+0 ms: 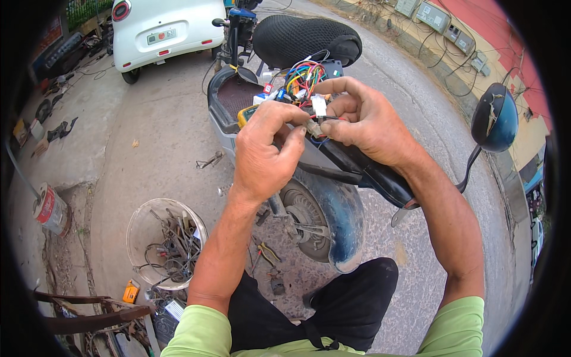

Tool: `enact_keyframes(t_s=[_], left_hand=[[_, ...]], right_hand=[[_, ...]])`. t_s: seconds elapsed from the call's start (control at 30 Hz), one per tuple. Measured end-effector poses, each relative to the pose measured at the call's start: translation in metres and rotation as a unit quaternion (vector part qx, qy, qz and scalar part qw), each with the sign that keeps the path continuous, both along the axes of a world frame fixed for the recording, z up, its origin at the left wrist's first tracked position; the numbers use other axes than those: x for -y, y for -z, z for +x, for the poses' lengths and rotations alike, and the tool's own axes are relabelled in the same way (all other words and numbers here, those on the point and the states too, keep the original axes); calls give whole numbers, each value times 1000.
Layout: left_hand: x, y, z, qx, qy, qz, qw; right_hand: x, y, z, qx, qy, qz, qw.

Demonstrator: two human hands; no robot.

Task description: The person repairs an electric scooter by connecting and testing wires using a multimeter. They strip wire ends, twist them together, and wrap connections with electrical tape. The person then moves to the handlebar area to continue working on the wiring.

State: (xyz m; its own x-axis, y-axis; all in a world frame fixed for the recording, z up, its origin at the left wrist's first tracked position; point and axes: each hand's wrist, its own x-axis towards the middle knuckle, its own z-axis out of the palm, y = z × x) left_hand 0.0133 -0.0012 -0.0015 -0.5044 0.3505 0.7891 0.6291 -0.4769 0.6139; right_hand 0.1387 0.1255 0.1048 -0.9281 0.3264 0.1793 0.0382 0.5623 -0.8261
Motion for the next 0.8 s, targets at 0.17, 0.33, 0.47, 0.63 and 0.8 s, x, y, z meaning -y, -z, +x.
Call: enact_keyframes(t_s=[0.17,0.33,0.47,0.63,0.8], left_hand=[[-5,-1,4,-56,-19,28,998],[-12,6,1,-84,-31,61,994],[-8,5,3,-18,9,36,999],[-8,5,5,28,22,28,999],[-9,3,8,20,18,25,999]], right_hand=[[-4,3,0,2,-9,10,1000],[-2,1,0,8,-6,6,1000],[-1,-3,1,2,-2,-6,1000],[-3,-3,3,-56,29,24,998],[-7,-5,6,-109,52,49,991]])
